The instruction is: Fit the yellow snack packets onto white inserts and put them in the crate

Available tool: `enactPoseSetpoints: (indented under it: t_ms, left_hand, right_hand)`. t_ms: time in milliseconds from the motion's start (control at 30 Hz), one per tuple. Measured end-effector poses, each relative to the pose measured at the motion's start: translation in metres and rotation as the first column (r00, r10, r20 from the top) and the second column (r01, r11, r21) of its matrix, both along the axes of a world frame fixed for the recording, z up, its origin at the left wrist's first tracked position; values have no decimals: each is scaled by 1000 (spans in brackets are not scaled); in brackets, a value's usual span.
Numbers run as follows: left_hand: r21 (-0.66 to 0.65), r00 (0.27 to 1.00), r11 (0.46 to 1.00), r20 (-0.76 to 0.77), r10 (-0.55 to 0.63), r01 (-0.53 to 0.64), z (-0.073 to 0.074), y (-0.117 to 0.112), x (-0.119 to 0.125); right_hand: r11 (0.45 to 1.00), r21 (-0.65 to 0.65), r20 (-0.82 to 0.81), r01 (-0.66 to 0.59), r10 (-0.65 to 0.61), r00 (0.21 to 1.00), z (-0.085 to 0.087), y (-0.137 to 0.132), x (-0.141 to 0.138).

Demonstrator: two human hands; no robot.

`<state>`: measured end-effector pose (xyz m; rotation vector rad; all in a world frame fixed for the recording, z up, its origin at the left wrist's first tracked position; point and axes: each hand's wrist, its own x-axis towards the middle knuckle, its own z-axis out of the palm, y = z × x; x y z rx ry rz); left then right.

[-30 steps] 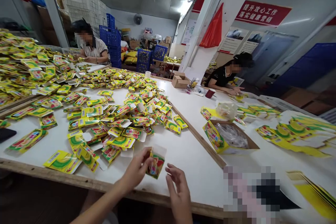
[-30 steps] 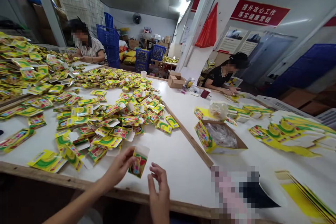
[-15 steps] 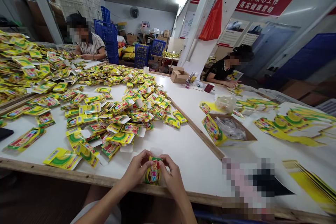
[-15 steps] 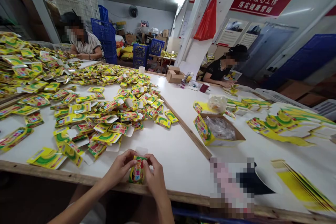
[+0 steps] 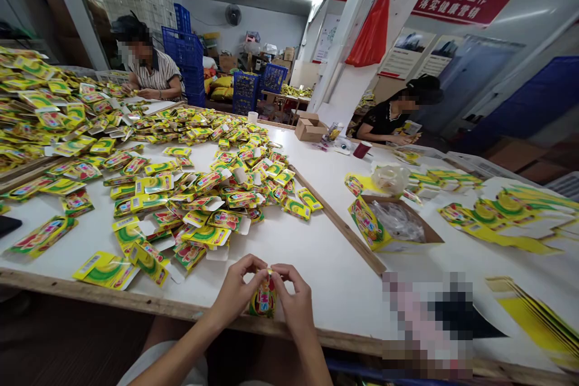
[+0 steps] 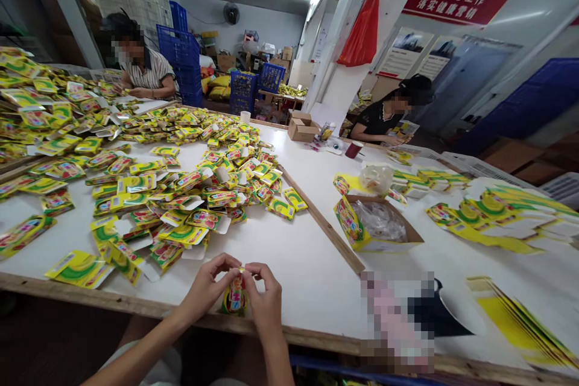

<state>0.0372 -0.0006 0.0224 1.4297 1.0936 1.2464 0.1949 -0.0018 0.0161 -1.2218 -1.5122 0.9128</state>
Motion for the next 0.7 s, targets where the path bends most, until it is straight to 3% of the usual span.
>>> enactPoseSetpoints:
  t_ms: [233,367,567,700]
  left_hand:
    - [-100,991,991,84,102,-93,-3,7,9]
    - [-104,993,991,76,88,-80,-7,9,9]
    - [3,999,1000,-40,25,-24,-9,-1,2]
    - [132,981,991,-189,51,-26,0,-14,-2]
  right_hand:
    - [995,5,17,96,-96,995,7,7,-8]
    - [996,-9,-14,83,-84,996,12,7,-6]
    - [998,-61,-79,0,-5,997,0,0,-8]
    - [997,-24,-24,75,-76,997,8,-9,3]
